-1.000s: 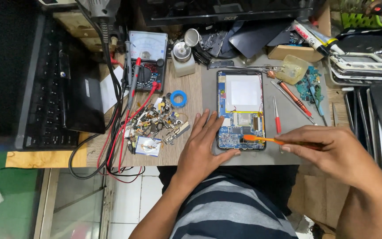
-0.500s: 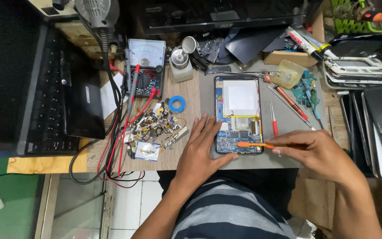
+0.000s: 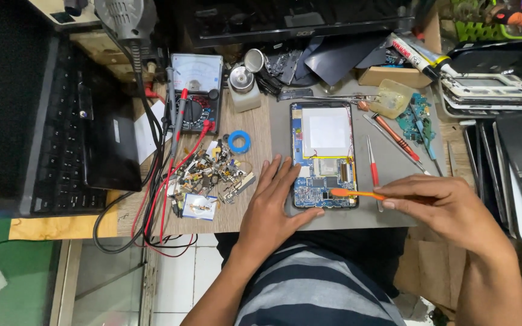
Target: Using a small brush to clean soldered joints and components on a disassembled smartphone motherboard.
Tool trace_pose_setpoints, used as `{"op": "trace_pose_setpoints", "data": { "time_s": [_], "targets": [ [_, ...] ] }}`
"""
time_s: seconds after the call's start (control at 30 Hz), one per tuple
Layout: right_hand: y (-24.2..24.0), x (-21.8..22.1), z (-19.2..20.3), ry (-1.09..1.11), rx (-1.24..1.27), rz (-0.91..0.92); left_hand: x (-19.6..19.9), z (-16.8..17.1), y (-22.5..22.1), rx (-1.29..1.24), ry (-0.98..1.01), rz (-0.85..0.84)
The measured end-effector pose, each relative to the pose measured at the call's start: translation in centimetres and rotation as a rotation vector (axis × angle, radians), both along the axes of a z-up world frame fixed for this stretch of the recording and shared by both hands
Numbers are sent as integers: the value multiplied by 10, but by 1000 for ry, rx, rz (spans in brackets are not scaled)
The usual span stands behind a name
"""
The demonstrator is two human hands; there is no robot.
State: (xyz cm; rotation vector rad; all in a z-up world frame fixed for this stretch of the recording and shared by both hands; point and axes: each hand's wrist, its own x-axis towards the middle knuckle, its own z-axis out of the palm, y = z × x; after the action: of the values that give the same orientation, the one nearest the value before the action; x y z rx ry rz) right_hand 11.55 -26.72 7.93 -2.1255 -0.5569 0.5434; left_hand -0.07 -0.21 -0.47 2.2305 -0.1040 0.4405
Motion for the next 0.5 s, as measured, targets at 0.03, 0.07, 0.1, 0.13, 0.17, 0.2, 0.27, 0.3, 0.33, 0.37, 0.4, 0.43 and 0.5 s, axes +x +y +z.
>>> {"op": "trace_pose_setpoints", "data": {
  "time_s": [0.03, 0.07, 0.1, 0.13, 0.17, 0.2, 0.27, 0.3, 0.33, 0.37, 0.4, 0.43, 0.5],
  "targets": [
    [-2, 2, -5, -1, -1, -4, 0, 0, 0, -1, -1, -4],
    [-4, 3, -10, 7, -19, 51, 0, 0, 0, 0, -5, 0],
    [-6, 5, -15, 16, -36, 107, 0, 0, 0, 1, -7, 5],
    [-7, 4, -14, 16, -35, 105, 0, 0, 0, 2, -7, 3],
    [-9, 4, -14, -11, -30, 87, 0, 0, 0, -4, 3, 3],
    [-10, 4, -13, -38, -25, 69, 0, 1, 0, -10, 13, 3],
    [-5, 2, -4, -47, -8, 42, 0, 1, 0, -7, -5, 8],
    [-4, 1, 1, -58, 6, 11, 1, 0, 0, -7, -25, 8],
    [-5, 2, -4, -58, 7, 6, 1, 0, -1, -6, -24, 3],
    [-5, 4, -8, -43, -7, 63, 1, -1, -1, -13, -23, 7],
    [-5, 5, -13, -29, -20, 120, 1, -1, -1, -20, -21, 11],
    [-6, 6, -12, -29, -17, 120, 1, 0, -1, -17, -21, 11],
    [-7, 6, -11, 41, -71, 29, 1, 1, -1, -26, -1, 11]
  ]
}}
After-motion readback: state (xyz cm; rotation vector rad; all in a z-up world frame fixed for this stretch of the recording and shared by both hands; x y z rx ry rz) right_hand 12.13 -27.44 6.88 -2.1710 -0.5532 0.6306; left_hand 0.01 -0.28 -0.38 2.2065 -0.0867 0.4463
